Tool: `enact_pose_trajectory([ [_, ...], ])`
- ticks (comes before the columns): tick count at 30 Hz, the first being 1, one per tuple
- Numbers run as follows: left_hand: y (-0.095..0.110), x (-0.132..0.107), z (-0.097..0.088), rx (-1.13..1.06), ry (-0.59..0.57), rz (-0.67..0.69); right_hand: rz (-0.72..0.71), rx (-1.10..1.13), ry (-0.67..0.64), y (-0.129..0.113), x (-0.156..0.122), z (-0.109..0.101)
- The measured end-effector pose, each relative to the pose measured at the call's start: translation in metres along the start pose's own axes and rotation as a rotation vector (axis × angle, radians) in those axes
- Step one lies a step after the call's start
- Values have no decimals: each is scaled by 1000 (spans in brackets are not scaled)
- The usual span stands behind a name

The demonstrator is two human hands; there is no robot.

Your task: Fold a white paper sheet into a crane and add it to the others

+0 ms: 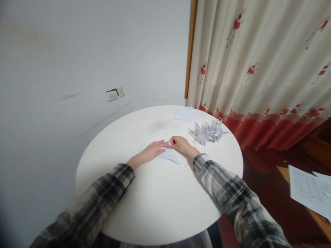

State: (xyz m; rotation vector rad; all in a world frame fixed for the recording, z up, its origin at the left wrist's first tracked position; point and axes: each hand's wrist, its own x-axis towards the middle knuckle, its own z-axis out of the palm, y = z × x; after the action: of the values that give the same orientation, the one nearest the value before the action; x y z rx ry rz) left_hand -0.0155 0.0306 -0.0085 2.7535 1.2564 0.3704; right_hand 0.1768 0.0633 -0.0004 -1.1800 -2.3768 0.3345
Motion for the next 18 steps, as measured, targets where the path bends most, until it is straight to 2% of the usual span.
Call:
enact_pose_trajectory([
  [8,3,-3,-5,7,-14,-36,-75,65,-72,0,-2,-7],
  [18,-5,-4,-2,-38,-50,-62,-62,106,-225,0,-7,-15],
])
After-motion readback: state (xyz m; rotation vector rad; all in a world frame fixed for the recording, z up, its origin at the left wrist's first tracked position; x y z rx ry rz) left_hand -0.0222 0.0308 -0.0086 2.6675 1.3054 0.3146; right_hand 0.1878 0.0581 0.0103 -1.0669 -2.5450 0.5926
